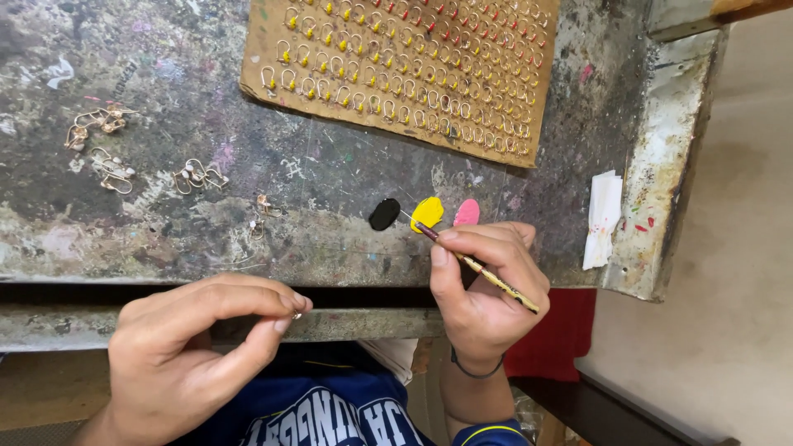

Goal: The person uses a fine brush to apply pink and yellow paint to small metal jewelry components held in their left hand. They repeatedly dip the brush into paint blobs on the table and carefully color the items, placing finished pieces onto a cardboard drying rack.

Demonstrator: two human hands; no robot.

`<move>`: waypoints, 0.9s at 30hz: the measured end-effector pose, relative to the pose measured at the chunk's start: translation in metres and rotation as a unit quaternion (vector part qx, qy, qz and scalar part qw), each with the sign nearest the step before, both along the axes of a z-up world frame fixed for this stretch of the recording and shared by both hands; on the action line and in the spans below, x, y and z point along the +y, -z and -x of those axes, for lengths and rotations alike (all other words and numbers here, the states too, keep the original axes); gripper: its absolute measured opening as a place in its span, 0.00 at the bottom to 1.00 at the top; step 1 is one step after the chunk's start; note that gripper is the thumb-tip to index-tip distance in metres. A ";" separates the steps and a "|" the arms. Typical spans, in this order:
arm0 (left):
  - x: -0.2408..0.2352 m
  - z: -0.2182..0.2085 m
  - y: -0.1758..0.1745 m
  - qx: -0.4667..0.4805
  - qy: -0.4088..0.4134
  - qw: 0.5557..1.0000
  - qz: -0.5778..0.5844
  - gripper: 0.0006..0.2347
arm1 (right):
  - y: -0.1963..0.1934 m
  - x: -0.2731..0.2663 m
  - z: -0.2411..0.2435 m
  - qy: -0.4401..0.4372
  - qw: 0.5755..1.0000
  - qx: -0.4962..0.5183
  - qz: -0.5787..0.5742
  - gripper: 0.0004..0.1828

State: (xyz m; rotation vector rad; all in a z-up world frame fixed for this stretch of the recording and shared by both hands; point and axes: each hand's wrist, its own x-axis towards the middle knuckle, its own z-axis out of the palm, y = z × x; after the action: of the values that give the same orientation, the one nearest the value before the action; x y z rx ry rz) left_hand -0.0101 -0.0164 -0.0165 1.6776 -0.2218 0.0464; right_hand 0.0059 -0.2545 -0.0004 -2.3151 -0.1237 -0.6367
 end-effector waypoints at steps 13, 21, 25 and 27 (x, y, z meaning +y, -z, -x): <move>0.009 -0.001 0.008 0.047 0.046 0.986 0.150 0.01 | 0.029 0.035 0.047 -0.178 0.918 -0.107 -0.338 0.06; 0.010 -0.001 0.006 0.040 0.077 0.983 0.162 0.05 | 0.042 0.066 0.061 -0.162 0.884 0.032 -0.438 0.09; 0.009 -0.001 0.007 0.041 0.067 0.986 0.149 0.06 | 0.036 0.070 0.056 -0.198 0.874 0.056 -0.440 0.10; 0.008 0.000 0.007 0.038 0.061 0.985 0.155 0.07 | 0.037 0.070 0.056 -0.200 0.880 0.058 -0.427 0.10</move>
State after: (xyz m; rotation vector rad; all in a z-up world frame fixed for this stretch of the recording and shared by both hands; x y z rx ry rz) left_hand -0.0098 -0.0081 -0.0235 1.3503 -0.2457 -0.0730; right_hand -0.0502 -0.1849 -0.0375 -1.3990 -0.2085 -0.2479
